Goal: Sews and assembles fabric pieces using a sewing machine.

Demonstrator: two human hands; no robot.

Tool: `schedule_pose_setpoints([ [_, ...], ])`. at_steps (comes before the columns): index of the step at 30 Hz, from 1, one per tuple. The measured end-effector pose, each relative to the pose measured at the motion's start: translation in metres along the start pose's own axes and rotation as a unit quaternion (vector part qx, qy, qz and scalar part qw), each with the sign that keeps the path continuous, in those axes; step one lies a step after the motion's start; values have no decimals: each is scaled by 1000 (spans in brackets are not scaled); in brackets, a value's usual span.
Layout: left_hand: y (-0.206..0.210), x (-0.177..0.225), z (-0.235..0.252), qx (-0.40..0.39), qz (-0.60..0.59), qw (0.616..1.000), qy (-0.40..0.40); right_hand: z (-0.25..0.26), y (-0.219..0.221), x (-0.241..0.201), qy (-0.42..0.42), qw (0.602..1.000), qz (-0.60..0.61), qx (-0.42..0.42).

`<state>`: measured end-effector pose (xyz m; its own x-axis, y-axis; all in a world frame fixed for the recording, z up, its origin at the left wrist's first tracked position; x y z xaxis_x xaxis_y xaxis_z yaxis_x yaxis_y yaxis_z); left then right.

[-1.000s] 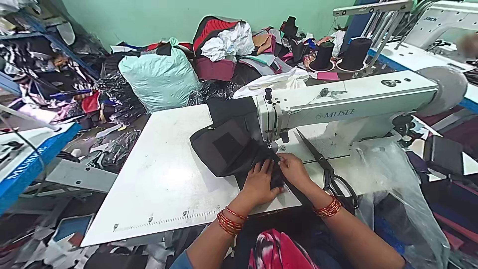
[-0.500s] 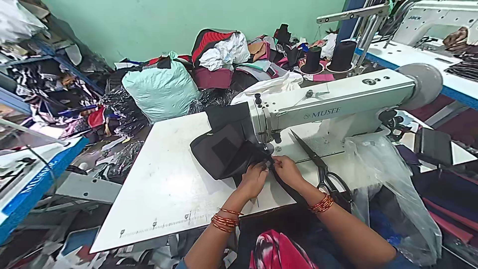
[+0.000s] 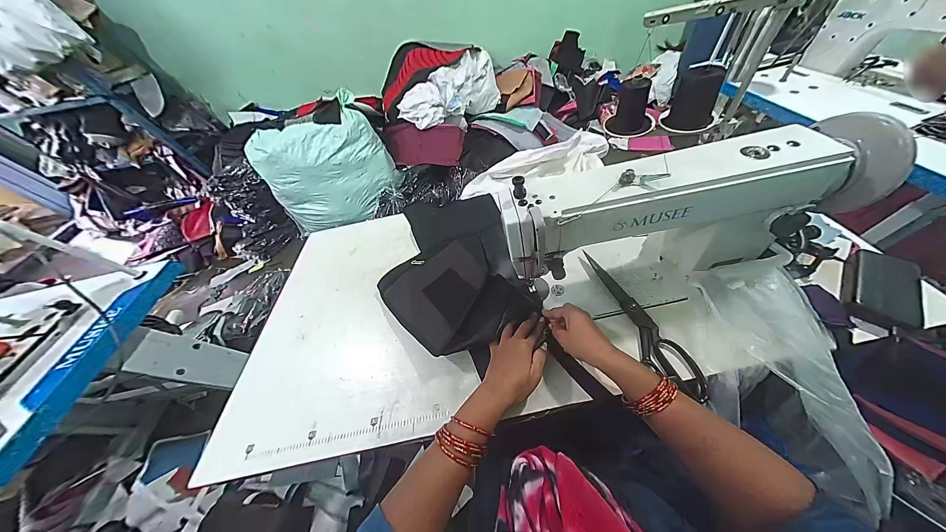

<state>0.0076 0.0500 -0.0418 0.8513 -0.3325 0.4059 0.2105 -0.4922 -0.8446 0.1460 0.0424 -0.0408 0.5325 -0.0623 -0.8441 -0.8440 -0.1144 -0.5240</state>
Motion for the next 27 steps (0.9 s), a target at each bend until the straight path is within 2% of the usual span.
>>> schedule_pose_setpoints([
  [5,-2,-6,0,1,-72,997,17,0,-3,5,36,992,119,4],
  [10,-11,-14,0,-23,-214,976,15,-1,-2,5,26,992,122,3],
  [17,2,-4,0,-1,-19,1000,14,-2,-3,2,17,998,49,-19],
  [24,7,-9,-3,75,-6,994,78,1,-6,-22,-22,990,-107,-87],
  [27,9,-7,-6,109,17,991,74,5,-8,-22,-19,990,-99,-98],
])
Point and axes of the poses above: each hand's wrist, its own z-axis towards the middle knuckle, its own y-axis out of the palm, x = y × z, the point moved 5 cm from there along z, towards the middle knuckle, and after that the axes turned 12 degrees about -y, right-handed, at the moved point
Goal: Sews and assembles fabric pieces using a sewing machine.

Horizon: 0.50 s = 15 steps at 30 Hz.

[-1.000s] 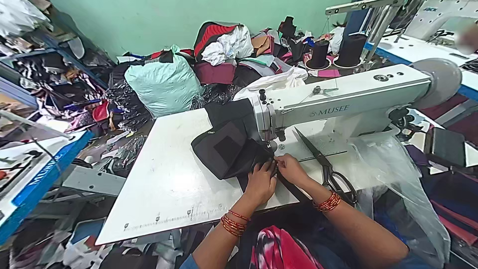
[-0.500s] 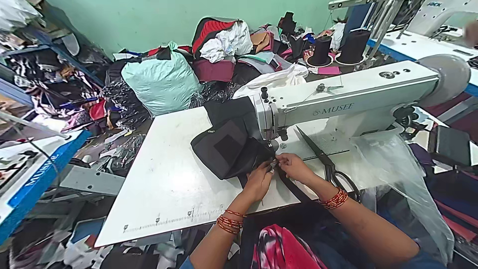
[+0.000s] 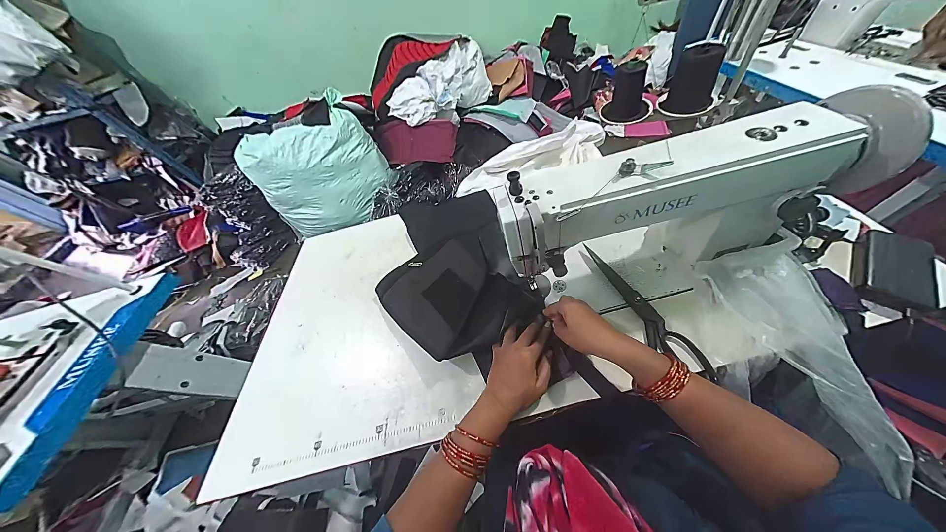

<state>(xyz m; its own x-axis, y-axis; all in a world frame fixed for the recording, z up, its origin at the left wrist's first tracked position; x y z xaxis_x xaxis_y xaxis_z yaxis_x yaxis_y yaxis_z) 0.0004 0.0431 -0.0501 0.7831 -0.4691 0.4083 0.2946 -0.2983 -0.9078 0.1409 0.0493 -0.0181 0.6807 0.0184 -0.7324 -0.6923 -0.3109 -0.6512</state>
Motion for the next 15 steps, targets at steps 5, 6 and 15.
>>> schedule_pose_setpoints([
  [5,2,-1,-1,12,-6,1000,1,-9,13,9,8,998,20,57],
  [6,2,-2,0,17,-12,1000,7,-10,16,7,9,998,-2,57],
  [15,-22,3,14,168,-64,983,42,-12,39,-16,23,984,-177,18],
])
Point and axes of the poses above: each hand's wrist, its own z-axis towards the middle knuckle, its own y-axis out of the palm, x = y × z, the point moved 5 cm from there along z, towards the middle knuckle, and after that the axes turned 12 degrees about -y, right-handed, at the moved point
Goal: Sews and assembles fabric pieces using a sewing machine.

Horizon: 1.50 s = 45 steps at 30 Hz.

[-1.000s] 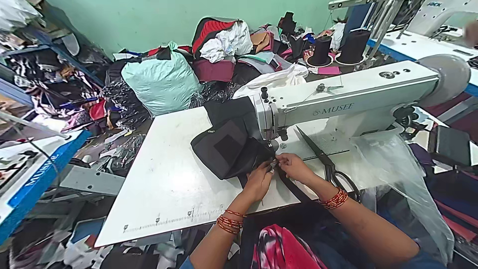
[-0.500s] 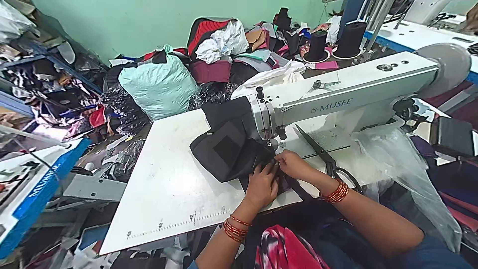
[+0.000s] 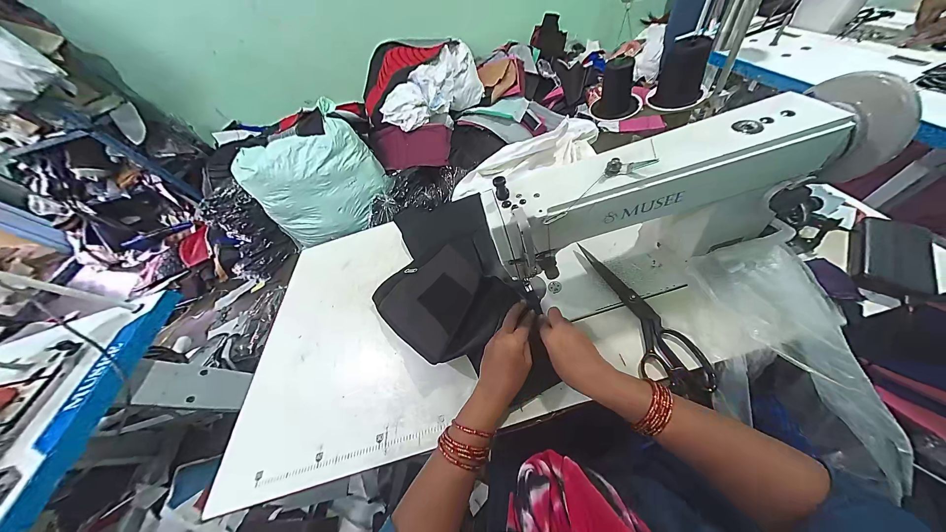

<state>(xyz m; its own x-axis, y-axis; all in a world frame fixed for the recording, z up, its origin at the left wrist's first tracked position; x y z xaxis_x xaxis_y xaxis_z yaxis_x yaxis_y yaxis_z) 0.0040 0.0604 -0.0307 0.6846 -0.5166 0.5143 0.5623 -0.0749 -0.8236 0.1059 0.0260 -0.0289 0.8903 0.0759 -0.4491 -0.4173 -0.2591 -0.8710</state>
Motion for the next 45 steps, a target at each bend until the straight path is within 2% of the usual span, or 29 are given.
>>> schedule_pose_setpoints([
  [1,-2,5,8,-35,50,997,-38,0,-1,0,3,1000,3,-8],
  [3,-3,16,24,-173,169,961,-137,0,-2,2,7,1000,10,-15],
  [5,0,25,35,-219,223,936,-164,0,-2,4,5,1000,15,-10],
  [11,0,34,48,-226,268,915,-198,-2,-3,6,-3,999,37,3],
  [16,0,42,60,-243,318,900,-172,-2,-1,7,-9,999,40,8],
  [18,3,33,65,-223,309,914,-136,-2,-1,8,-9,999,42,1],
  [20,4,16,67,-161,246,950,-101,-1,-1,8,-15,999,45,-6],
  [24,-1,-9,76,-117,85,983,-116,-1,0,9,-24,998,49,-5],
  [27,1,-14,73,-101,81,989,-68,0,1,9,-33,998,46,7],
  [31,8,-15,61,-21,109,992,59,0,1,9,-34,998,41,17],
  [33,10,-16,58,-4,112,991,72,0,1,11,-28,998,50,18],
  [36,7,-17,61,-37,75,996,22,0,1,21,-17,991,122,43],
  [39,4,-19,66,-108,56,992,-32,-2,0,30,-7,977,198,75],
  [45,-3,-11,70,-230,120,964,-59,-4,1,40,-6,952,280,124],
])
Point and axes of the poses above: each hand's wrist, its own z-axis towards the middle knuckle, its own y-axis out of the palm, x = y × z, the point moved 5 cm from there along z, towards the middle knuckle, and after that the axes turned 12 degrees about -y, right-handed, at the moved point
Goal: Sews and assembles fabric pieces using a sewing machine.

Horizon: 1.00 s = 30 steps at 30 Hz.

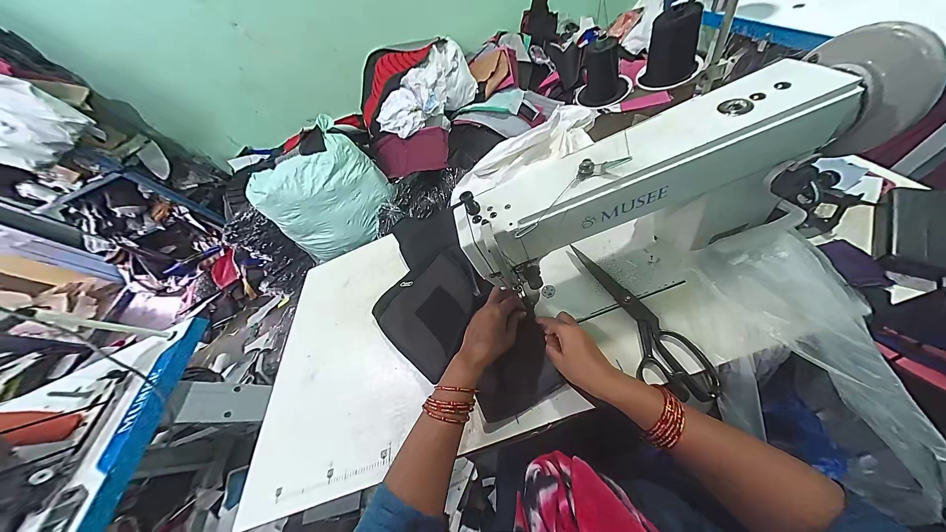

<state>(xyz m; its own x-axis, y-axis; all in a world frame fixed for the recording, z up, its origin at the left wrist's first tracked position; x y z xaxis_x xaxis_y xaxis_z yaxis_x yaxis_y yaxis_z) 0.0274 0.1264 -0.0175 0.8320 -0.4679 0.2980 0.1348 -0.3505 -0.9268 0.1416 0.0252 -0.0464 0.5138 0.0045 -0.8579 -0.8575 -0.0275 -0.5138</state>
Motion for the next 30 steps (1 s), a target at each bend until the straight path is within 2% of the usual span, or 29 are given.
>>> schedule_pose_setpoints([
  [4,-2,12,1,-62,56,995,-49,0,-2,-1,4,1000,5,-4],
  [13,0,17,13,-97,55,986,-122,1,-1,-2,1,999,-9,-31],
  [18,-6,13,14,-46,-26,987,-153,2,-1,-3,2,998,-23,-54],
  [23,-5,11,13,13,-62,988,-141,3,2,-10,12,993,-72,-98],
  [27,1,6,10,99,-96,987,-85,1,12,-28,13,973,-178,-150],
  [30,9,1,4,192,-74,979,0,0,19,-34,4,957,-240,-161],
])
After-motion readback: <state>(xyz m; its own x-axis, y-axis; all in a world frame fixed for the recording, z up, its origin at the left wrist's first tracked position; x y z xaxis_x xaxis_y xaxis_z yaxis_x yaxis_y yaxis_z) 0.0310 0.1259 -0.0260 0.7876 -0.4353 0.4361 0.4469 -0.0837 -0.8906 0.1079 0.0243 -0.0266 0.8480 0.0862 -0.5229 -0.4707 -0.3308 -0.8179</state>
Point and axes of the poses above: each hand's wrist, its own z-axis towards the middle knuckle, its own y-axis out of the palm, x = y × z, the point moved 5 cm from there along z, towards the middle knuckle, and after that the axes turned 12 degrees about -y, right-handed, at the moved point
